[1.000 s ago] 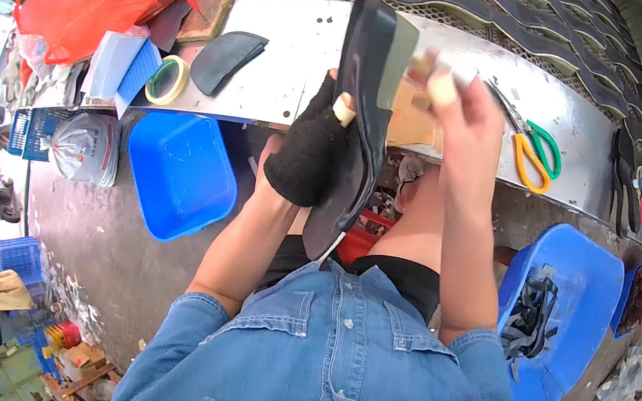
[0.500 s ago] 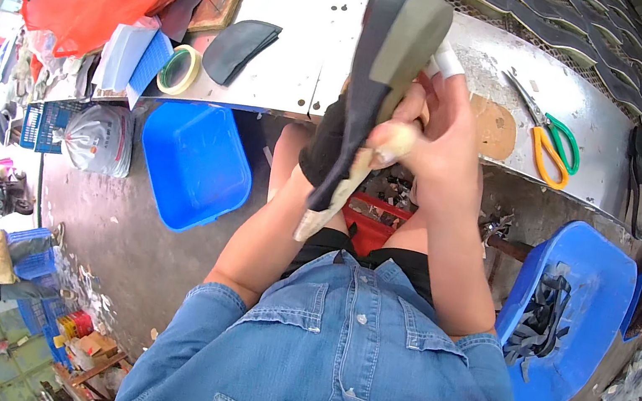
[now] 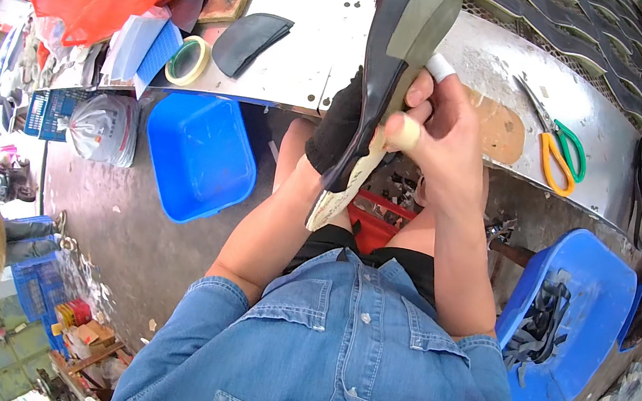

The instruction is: Applying adhesive and attaching components to shoe soles.

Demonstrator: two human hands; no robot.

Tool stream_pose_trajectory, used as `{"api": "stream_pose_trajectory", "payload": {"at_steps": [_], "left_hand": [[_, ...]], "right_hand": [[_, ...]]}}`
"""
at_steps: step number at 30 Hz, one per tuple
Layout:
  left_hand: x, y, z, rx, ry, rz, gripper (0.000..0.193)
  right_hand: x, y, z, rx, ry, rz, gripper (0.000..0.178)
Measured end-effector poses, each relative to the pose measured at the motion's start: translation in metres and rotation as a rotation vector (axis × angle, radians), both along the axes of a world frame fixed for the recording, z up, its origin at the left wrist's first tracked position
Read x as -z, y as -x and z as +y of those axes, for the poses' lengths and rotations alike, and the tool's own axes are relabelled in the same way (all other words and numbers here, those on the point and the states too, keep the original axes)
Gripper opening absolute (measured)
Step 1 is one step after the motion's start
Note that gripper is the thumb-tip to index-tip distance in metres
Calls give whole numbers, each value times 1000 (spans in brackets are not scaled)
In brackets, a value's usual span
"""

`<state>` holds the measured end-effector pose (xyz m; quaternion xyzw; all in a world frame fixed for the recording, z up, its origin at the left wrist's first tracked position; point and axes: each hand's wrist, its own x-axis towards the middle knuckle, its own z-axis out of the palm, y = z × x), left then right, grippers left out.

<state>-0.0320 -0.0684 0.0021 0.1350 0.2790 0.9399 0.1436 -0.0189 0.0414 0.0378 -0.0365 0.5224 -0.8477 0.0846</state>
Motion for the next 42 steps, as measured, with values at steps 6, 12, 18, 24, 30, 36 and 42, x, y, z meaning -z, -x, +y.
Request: {"api": "stream_pose_trajectory", "payload": {"at_steps": [6, 12, 18, 24, 30, 36, 42], "left_hand": [[9, 7, 0, 0, -79, 105, 33], [3, 5, 3, 35, 64, -15, 28], [-13, 10, -11, -427, 385, -180, 28], [-23, 6, -7, -533, 624, -128, 30], [-23, 6, -8, -647, 753, -43, 28], [-25, 7, -3, -629, 653, -34, 29], [-24, 2, 0, -576, 778, -34, 32]], "right_hand": [[10, 0, -5, 72, -96, 246, 61], [17, 0, 10, -74, -146, 337, 68], [39, 12, 48, 35, -102, 73, 32], [27, 0, 49, -5, -448, 40, 17], [31, -9, 27, 152, -334, 162, 15], [40, -9, 38, 149, -525, 227, 16], [26, 12, 65, 72, -461, 192, 26]]}}
